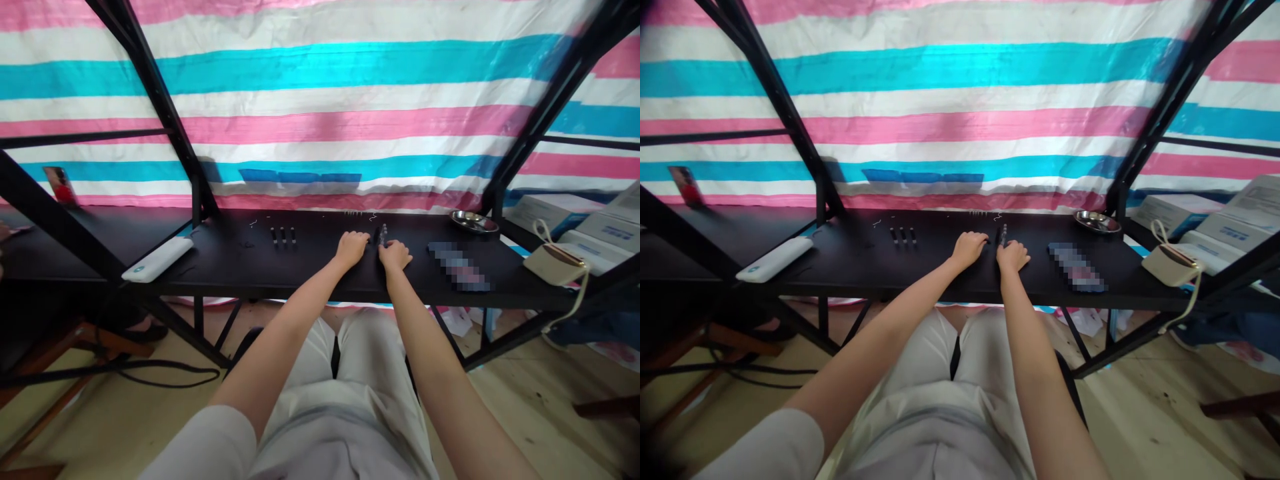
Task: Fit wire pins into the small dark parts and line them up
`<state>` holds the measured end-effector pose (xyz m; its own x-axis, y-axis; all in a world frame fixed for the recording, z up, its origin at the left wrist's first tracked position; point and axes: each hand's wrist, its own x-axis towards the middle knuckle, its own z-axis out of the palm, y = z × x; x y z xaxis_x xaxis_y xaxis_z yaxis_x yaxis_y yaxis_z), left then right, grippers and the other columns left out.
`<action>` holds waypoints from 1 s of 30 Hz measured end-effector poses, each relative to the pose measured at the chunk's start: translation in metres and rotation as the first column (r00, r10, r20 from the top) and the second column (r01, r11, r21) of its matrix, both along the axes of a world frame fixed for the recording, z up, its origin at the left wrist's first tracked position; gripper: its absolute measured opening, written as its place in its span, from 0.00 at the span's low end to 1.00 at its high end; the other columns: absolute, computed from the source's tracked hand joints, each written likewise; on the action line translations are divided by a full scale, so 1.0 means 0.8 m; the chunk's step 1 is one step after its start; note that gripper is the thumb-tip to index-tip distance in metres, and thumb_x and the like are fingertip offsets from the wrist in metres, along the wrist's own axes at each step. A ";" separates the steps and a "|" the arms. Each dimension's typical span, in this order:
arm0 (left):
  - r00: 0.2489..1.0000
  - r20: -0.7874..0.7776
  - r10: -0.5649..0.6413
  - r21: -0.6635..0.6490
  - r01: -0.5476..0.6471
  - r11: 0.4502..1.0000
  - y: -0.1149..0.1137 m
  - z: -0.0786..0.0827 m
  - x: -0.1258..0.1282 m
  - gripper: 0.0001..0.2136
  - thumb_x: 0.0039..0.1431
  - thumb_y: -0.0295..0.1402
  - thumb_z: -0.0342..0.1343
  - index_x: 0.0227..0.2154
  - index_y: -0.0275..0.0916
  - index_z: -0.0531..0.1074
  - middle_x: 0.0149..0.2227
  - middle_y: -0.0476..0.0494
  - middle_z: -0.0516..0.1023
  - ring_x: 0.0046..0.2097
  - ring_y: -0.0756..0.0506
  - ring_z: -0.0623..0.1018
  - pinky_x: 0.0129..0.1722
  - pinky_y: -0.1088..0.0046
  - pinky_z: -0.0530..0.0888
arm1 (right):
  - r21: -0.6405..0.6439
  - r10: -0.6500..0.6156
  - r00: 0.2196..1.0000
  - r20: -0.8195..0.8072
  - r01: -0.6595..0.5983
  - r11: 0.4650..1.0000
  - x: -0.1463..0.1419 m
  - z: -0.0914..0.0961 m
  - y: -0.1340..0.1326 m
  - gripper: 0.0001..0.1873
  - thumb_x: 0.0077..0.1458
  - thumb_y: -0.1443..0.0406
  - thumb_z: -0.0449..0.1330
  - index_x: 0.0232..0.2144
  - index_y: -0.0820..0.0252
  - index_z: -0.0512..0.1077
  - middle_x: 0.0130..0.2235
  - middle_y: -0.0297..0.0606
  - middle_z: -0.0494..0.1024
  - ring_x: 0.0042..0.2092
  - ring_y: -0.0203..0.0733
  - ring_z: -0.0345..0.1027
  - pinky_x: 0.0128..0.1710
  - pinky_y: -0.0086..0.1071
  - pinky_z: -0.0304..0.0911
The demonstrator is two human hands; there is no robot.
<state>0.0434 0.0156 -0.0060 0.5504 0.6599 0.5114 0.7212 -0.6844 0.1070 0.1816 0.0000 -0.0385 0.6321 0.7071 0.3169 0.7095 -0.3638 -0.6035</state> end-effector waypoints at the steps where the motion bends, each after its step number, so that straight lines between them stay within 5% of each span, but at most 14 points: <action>1: 1.000 0.027 0.006 -0.006 -0.005 1.000 -0.001 0.000 -0.009 0.11 0.61 0.30 0.45 0.41 0.39 0.71 0.38 0.43 0.76 0.41 0.45 0.72 0.42 0.68 0.64 | 0.009 -0.009 1.000 0.006 0.009 1.000 0.001 -0.001 0.002 0.15 0.49 0.58 0.55 0.36 0.61 0.72 0.41 0.52 0.73 0.44 0.55 0.63 0.44 0.48 0.52; 10: 0.906 0.414 0.092 -0.092 -0.059 0.994 -0.010 -0.009 -0.082 0.09 0.59 0.31 0.49 0.40 0.38 0.72 0.37 0.45 0.77 0.39 0.48 0.73 0.43 0.72 0.67 | -0.067 -0.014 1.000 0.002 0.014 0.998 -0.004 0.007 0.006 0.13 0.47 0.59 0.57 0.34 0.60 0.73 0.40 0.48 0.73 0.44 0.52 0.62 0.44 0.46 0.51; 21: 0.742 0.641 0.198 -0.221 -0.069 0.973 -0.013 -0.016 -0.092 0.06 0.57 0.30 0.51 0.36 0.39 0.71 0.32 0.46 0.76 0.35 0.50 0.74 0.40 0.74 0.70 | -0.090 0.019 1.000 0.016 -0.018 0.996 -0.012 0.015 -0.006 0.09 0.50 0.63 0.54 0.31 0.60 0.71 0.38 0.46 0.73 0.43 0.50 0.62 0.43 0.44 0.51; 26: 0.701 0.687 0.192 -0.219 -0.053 0.974 -0.011 -0.017 -0.093 0.06 0.57 0.29 0.51 0.36 0.38 0.70 0.32 0.46 0.76 0.34 0.50 0.74 0.40 0.74 0.70 | 0.102 0.268 0.955 0.126 -0.281 0.954 -0.032 0.020 -0.020 0.11 0.56 0.62 0.49 0.37 0.61 0.67 0.34 0.42 0.74 0.36 0.43 0.65 0.36 0.33 0.54; 30: 0.700 0.689 0.186 -0.213 -0.050 0.976 -0.011 -0.017 -0.094 0.06 0.56 0.28 0.51 0.35 0.38 0.71 0.33 0.46 0.75 0.35 0.51 0.74 0.40 0.75 0.70 | 0.048 0.430 0.854 0.293 -0.462 0.885 -0.049 0.020 -0.023 0.08 0.55 0.63 0.50 0.36 0.60 0.66 0.33 0.40 0.74 0.34 0.41 0.65 0.33 0.30 0.53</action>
<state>-0.0319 0.0070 -0.0198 -0.0118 0.8054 0.5926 0.4625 -0.5210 0.7174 0.1421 -0.0181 -0.0226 0.1373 0.8420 0.5217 0.9180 0.0896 -0.3864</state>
